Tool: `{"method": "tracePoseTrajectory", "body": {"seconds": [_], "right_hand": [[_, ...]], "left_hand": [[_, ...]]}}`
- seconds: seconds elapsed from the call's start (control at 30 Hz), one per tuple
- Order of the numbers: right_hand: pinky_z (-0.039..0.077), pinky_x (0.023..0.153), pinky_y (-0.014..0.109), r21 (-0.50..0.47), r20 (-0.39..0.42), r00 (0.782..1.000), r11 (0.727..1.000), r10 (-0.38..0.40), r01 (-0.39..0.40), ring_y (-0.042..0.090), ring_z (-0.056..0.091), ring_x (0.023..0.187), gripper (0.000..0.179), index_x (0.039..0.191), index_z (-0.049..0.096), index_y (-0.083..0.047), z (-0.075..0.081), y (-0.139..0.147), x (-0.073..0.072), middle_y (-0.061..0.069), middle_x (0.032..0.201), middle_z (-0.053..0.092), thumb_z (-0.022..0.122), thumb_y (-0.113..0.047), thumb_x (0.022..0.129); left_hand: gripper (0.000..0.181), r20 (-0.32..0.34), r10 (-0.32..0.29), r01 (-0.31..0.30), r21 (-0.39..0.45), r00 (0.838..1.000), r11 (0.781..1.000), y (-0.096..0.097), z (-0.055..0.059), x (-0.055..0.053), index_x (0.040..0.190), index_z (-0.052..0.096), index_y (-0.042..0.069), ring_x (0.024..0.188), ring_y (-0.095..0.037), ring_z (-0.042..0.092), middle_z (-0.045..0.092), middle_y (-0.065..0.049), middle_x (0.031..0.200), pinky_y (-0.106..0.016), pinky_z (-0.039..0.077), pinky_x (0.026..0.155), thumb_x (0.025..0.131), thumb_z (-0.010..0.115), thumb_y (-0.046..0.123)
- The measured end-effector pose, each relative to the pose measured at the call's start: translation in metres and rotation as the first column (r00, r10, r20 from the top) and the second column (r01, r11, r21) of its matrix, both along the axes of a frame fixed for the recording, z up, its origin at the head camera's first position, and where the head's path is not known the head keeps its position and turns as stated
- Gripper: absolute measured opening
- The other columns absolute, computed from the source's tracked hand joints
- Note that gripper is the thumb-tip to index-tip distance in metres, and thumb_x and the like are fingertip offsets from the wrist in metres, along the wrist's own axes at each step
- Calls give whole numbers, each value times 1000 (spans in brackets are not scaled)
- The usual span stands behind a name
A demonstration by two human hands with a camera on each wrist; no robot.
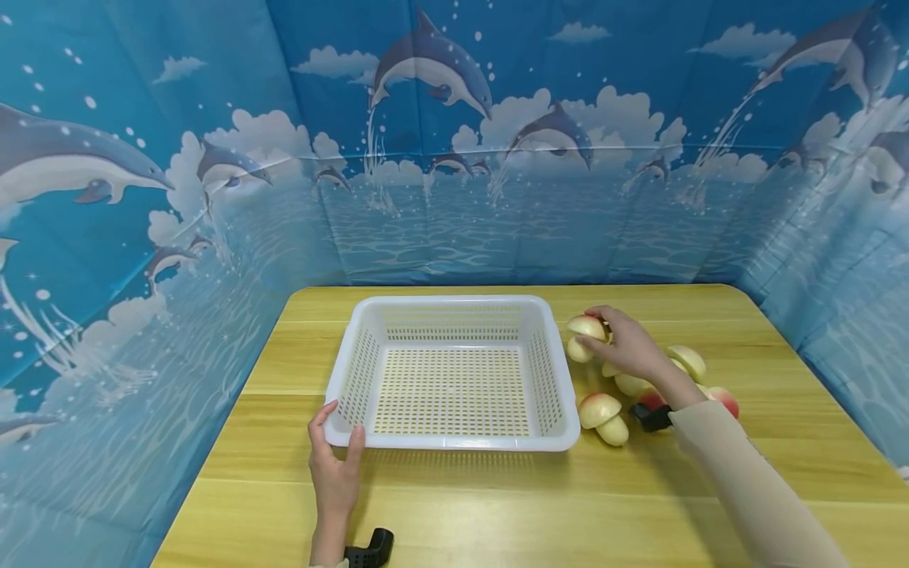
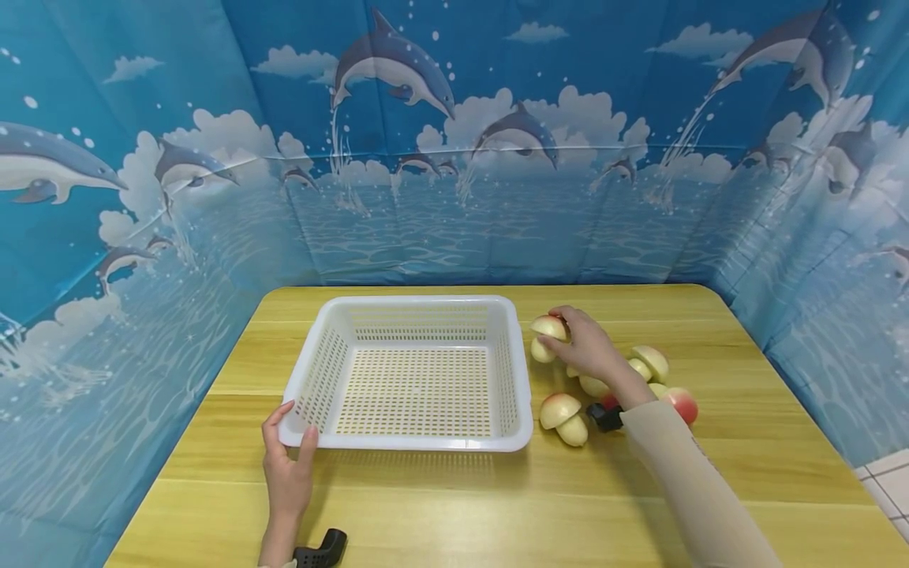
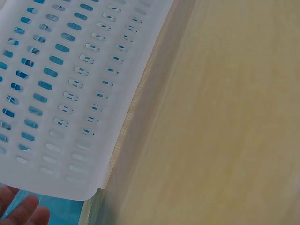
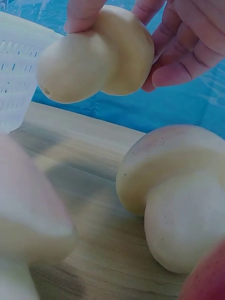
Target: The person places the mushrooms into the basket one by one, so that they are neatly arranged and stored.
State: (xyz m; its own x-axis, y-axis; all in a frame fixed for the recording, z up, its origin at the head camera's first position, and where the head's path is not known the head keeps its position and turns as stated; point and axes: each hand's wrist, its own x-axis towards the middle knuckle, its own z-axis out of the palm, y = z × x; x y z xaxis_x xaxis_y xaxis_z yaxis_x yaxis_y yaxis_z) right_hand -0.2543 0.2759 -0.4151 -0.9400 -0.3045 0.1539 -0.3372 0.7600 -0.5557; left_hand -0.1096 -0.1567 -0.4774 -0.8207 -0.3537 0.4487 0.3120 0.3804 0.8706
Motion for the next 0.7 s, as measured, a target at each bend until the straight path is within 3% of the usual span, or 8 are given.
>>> {"method": "tracePoseTrajectory", "body": {"seconds": [0.23,0.53,0.7], "right_hand": [[43,71,44,-6,-15,1000,1000,9,-9,33,52,92,59,134,42,6,3,1,0,24,117,52,58,-35,94],[43,66,41,-16,-35,999,1000,-4,3,30,50,85,56,132,42,6,5,2,-4,21,113,52,60,-30,94],[43,66,41,-15,-41,999,1000,-16,15,29,50,85,56,132,43,5,8,1,-6,20,112,52,60,-31,93]], "left_hand": [[53,11,-4,4,7,1000,1000,-11,-28,-11,136,39,9,111,-34,53,52,-19,129,-46,42,86,88,61,13],[54,10,-1,1,-3,1000,1000,-11,-31,-13,137,39,11,112,-34,52,51,-18,131,-48,41,86,88,61,15],[52,24,6,-6,5,1000,1000,-9,-26,-11,136,39,7,111,-35,53,51,-21,129,-46,41,85,89,59,14]]}}
